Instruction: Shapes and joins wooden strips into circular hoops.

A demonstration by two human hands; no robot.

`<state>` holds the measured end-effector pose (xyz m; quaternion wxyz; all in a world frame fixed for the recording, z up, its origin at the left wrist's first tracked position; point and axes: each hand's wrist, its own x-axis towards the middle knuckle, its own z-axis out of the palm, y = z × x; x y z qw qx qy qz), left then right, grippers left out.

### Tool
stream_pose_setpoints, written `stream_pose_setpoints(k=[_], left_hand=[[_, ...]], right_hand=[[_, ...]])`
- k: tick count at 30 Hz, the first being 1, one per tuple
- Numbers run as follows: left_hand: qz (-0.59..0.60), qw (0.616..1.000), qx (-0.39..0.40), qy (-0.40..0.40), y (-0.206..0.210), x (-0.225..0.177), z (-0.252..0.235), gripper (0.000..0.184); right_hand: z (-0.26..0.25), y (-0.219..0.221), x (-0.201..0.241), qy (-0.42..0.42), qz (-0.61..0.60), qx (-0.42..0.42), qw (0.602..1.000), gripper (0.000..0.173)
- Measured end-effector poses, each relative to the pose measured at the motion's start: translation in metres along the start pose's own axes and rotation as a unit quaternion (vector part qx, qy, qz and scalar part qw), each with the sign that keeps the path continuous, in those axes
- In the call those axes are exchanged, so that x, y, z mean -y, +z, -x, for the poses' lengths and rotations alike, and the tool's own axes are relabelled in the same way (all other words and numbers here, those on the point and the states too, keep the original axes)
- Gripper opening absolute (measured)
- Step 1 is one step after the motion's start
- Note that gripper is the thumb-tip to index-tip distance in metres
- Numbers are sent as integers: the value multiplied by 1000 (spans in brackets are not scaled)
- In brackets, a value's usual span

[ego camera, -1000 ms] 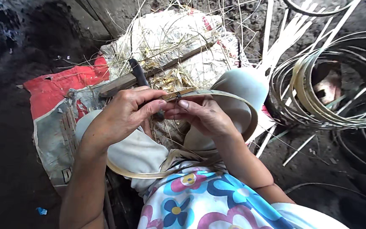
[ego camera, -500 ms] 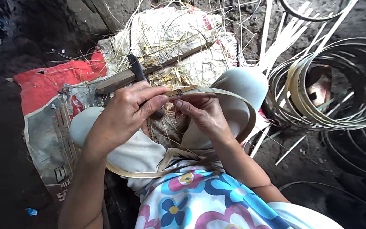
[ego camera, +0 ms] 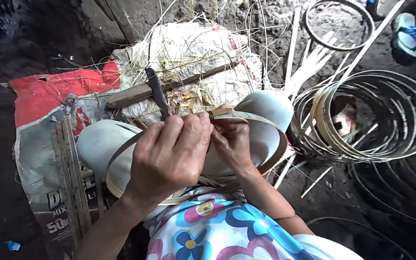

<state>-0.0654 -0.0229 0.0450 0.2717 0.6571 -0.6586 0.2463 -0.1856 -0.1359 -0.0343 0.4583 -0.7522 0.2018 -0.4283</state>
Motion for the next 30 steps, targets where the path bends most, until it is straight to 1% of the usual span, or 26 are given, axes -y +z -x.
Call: stream_pose_setpoints(k=[2,4,5,8,10,12,14,16,18,22,26,30], left_hand=[[-4,999,-38,-7,4,-2,11,17],[-18,997,-66,-30,12,-7,22,17],[-23,997,-64,-44,16,-8,27,17],[-3,997,-18,-70,25,-4,33,19],[25,998,4,-60,26,2,34,22],[43,998,17,-42,25,7,34,23],[45,998,17,-28,24,9,32,20],[43,999,-8,-29,29,9,32,12],[37,997,-62,-36,36,10,34,9],[10,988,-155,-16,45,13,41,14],[3,981,-193,1,54,17,44,17],[48,982,-183,-4,59,17,44,14]], right_hand=[[-2,1,-2,-34,22,2,999,15],[-3,1,-4,-69,85,3,994,12],[-2,0,-2,-84,133,6,988,10],[6,-11,12,-147,245,49,957,15],[4,-27,29,-220,284,77,930,15],[-10,-39,45,-290,315,91,899,14],[-34,-44,56,-319,316,120,885,12],[-57,-43,60,-290,301,167,893,13],[-72,-40,58,-247,281,208,904,13],[-81,-38,58,-197,268,249,910,10],[-81,-39,62,-177,269,272,907,9],[-77,-39,64,-177,290,282,897,11]])
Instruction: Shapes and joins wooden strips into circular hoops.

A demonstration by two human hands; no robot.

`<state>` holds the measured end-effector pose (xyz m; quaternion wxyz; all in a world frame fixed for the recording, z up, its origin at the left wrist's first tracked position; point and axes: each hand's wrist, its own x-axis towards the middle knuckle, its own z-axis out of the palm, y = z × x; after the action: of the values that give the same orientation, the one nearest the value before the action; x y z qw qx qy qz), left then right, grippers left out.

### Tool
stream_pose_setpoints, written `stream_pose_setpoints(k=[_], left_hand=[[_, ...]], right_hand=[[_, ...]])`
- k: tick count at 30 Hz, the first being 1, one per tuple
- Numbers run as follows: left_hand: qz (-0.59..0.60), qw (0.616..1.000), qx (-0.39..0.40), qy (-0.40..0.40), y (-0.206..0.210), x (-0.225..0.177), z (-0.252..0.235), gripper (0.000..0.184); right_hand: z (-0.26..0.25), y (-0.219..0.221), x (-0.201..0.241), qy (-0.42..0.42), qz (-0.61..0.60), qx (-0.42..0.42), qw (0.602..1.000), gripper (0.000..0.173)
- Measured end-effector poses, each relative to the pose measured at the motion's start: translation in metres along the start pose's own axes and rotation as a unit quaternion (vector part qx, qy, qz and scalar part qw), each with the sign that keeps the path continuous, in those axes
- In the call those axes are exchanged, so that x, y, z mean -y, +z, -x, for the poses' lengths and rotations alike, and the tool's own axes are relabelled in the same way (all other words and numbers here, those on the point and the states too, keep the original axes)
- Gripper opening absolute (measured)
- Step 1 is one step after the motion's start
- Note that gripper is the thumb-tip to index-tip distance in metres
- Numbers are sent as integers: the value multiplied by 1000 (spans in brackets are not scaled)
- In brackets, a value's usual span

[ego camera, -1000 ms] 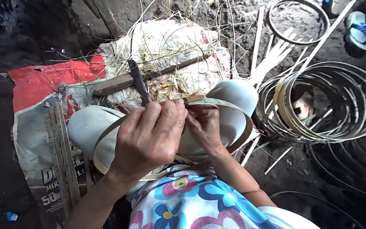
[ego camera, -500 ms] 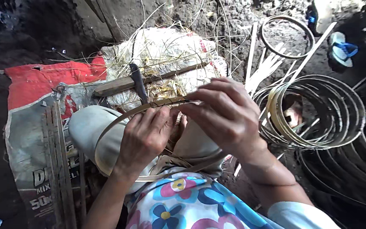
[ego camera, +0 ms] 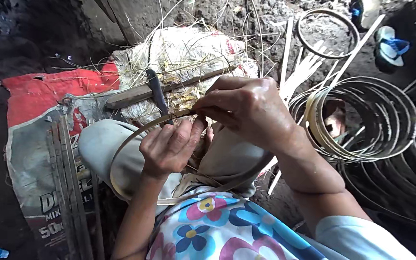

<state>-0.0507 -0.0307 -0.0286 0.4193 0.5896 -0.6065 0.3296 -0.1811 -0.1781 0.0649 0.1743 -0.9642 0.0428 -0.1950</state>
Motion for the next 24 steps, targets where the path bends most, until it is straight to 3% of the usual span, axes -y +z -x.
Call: stream_pose_setpoints(k=[3,6,9,11,12,14,21,24], left_hand=[[60,992,21,-105,4,-9,-1,12],[185,944,16,-273,7,-26,-2,11],[297,870,-9,-393,9,-36,3,10],[399,792,-31,-461,11,-39,3,8],[444,754,-43,-482,13,-39,3,9],[488,718,-54,-493,15,-38,2,9],[499,713,-81,-486,18,-36,1,9],[455,746,-111,-472,25,-32,4,5]], right_hand=[[5,4,-2,0,-4,-15,1000,14],[11,9,-7,-9,-37,-66,997,20],[23,18,-15,-50,-88,-108,989,19],[29,24,-18,-71,-95,-128,985,16],[30,28,-19,-78,-84,-144,983,17],[29,36,-20,-88,-60,-170,980,17],[24,45,-21,-81,-59,-222,970,7],[22,40,-17,-49,-46,-248,967,7]])
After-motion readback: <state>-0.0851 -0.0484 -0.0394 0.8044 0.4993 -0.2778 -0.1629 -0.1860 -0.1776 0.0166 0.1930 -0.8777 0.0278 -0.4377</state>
